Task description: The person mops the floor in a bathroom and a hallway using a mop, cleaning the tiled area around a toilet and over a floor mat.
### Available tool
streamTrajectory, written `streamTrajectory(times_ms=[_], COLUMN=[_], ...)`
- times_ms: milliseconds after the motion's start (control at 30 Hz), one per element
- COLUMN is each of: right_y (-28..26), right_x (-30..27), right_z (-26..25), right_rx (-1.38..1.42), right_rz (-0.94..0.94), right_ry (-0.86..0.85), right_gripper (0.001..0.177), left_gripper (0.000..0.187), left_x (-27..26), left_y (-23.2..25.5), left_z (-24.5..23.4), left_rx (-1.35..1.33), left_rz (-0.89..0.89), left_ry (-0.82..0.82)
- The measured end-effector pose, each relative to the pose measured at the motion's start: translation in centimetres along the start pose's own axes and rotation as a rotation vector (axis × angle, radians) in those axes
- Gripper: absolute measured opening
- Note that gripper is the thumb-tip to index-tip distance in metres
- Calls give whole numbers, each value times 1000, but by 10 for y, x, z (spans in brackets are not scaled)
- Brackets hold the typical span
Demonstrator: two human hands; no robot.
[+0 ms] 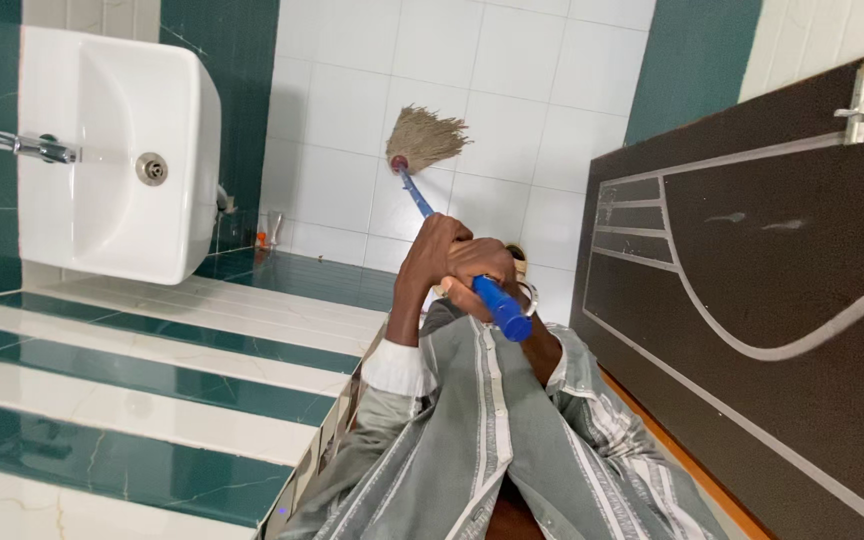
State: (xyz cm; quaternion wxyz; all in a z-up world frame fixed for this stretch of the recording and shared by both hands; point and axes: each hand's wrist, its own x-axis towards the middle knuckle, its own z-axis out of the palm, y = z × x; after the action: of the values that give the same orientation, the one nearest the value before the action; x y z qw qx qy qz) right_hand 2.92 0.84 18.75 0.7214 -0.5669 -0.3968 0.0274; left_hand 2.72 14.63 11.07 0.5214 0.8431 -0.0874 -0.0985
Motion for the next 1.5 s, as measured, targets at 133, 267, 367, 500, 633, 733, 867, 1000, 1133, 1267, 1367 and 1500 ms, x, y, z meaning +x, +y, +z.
streamTrajectory(times_ms=[133, 267, 367, 500, 633, 733, 867, 1000, 1133, 1267, 1367, 1500], right_y=[14, 31, 49, 57, 21, -15, -69, -119, -143, -130, -89, -54], right_x=[-1, -26, -55, -93, -109, -110, -111, -111, -119, -147, -179, -222], right_z=[41, 70, 64, 4, -93, -139, -167, -183, -186, -183, -177, -172], right_rx=[135, 53, 46, -34, -16, -9, -170, -284, -385, -504, -578, -675], right_rz=[100, 193, 216, 196, 278, 258, 384, 421, 474, 420, 415, 362], right_ry=[-247, -504, -567, -459, -205, -99, -39, 8, 76, 121, 193, 172], right_gripper=[48, 57, 48, 38, 35, 33, 33, 31, 33, 33, 37, 53], left_gripper=[59, 57, 49, 53, 50, 30, 11, 14, 22, 28, 33, 40], left_x=[-63, -103, -107, -76, -15, 19, 39, 49, 54, 70, 80, 80], left_y=[-18, -67, -95, -82, -38, 1, 48, 80, 90, 73, 50, 3], left_z=[-11, 19, 44, 104, 158, 190, 220, 250, 277, 300, 317, 333], left_rx=[37, 88, 154, 18, -62, -98, -180, -269, -435, -446, -415, -195], left_rz=[-57, -81, -140, -172, -177, -81, 24, 123, 159, 175, 299, 194], left_ry=[365, 682, 732, 729, 503, 436, 366, 270, 108, 5, 25, -128])
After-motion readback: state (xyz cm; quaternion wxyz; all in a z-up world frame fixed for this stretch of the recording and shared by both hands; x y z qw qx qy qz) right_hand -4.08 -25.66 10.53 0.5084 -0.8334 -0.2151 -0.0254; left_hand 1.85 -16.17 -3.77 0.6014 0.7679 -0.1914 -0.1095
